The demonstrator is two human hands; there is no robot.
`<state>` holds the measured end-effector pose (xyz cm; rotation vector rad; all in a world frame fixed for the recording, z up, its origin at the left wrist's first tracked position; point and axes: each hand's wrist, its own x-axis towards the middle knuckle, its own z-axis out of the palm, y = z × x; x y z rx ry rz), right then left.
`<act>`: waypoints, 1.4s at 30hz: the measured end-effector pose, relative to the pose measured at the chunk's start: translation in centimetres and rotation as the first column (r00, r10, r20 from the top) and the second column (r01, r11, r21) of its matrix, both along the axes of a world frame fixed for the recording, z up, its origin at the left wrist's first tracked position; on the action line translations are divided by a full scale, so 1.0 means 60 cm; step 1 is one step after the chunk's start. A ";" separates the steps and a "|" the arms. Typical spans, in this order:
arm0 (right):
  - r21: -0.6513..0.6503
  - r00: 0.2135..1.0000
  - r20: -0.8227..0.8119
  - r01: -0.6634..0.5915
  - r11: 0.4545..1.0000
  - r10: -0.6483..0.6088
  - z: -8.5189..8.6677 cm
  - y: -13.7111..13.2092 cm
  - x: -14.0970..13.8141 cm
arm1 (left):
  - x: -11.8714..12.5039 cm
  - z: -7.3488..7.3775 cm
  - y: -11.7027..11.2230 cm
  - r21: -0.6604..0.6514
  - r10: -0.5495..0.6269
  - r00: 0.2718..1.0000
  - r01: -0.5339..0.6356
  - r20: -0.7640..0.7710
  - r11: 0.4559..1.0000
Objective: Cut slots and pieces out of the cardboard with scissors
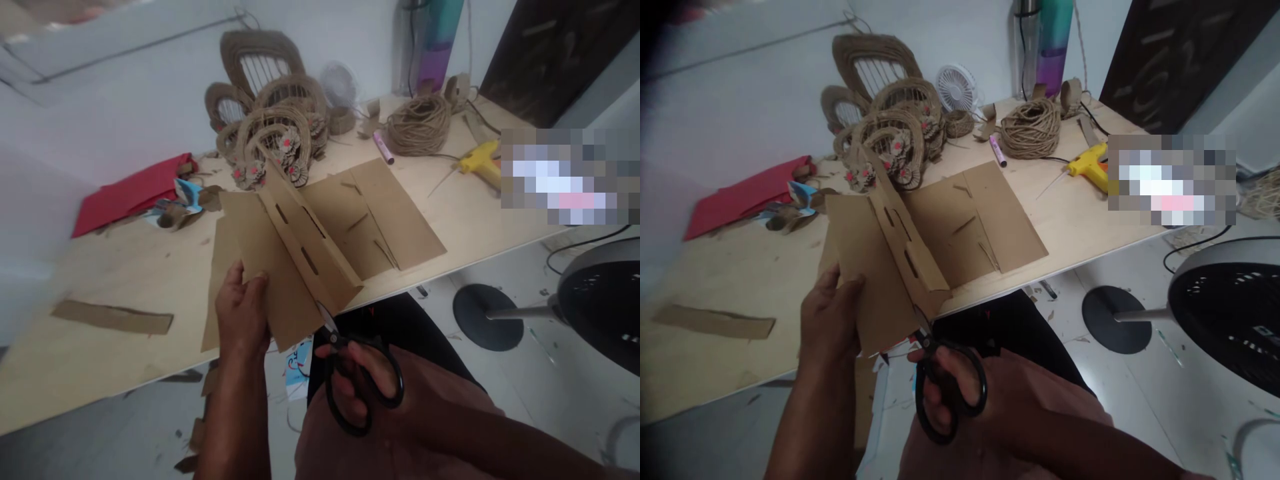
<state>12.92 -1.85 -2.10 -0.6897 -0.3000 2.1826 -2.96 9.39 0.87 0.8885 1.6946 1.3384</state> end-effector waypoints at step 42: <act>0.158 0.972 0.228 -0.091 0.983 0.054 0.057 0.005 0.038 | 0.012 0.009 -0.057 -0.057 -0.042 0.997 0.039 -0.058 0.998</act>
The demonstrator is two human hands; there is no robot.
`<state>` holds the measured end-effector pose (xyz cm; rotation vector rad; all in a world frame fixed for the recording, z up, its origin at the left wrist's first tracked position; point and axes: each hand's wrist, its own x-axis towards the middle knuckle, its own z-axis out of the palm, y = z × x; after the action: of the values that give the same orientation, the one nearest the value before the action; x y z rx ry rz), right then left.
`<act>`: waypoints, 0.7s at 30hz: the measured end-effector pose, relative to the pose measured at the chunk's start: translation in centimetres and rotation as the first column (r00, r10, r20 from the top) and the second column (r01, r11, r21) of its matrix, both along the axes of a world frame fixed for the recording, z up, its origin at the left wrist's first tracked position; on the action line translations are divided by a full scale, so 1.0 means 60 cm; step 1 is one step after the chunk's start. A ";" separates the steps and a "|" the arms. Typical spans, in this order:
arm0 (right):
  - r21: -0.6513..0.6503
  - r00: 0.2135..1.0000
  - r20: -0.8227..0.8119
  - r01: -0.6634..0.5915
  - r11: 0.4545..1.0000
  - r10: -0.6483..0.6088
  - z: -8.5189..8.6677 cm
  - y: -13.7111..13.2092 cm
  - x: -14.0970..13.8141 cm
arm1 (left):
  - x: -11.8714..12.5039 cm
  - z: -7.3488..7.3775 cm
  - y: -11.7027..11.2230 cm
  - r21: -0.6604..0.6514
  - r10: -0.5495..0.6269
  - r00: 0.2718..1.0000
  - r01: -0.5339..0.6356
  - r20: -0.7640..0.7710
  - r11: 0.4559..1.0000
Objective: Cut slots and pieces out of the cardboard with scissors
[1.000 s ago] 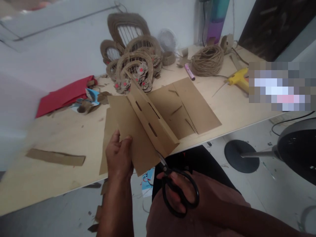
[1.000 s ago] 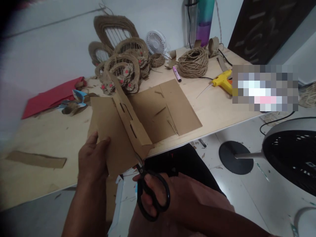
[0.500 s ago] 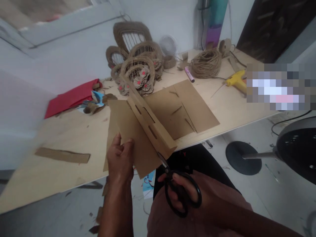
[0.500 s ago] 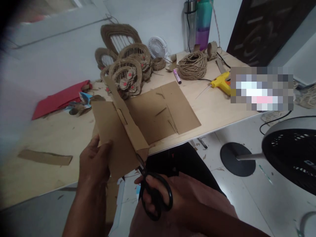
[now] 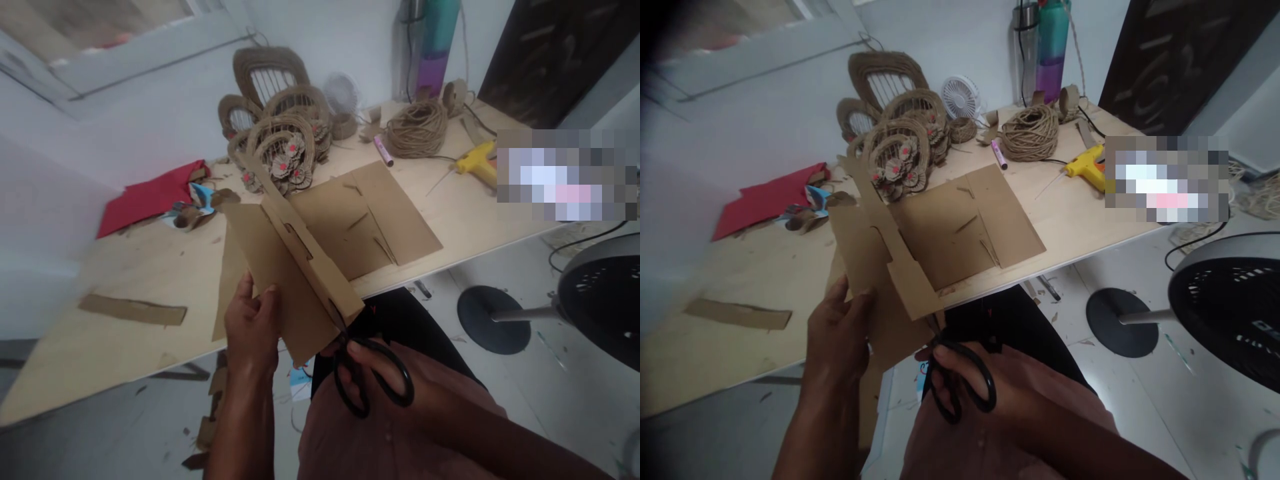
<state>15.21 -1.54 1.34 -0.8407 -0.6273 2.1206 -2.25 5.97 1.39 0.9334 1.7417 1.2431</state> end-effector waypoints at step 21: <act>0.214 0.979 0.199 -0.001 0.977 -0.042 -0.027 -0.017 -0.018 | 0.005 -0.011 -0.005 0.026 0.032 0.994 -0.034 0.102 0.999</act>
<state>14.12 -2.54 -0.28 -0.9433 -0.9303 1.9216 -1.96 5.68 0.73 0.8457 1.6700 1.3167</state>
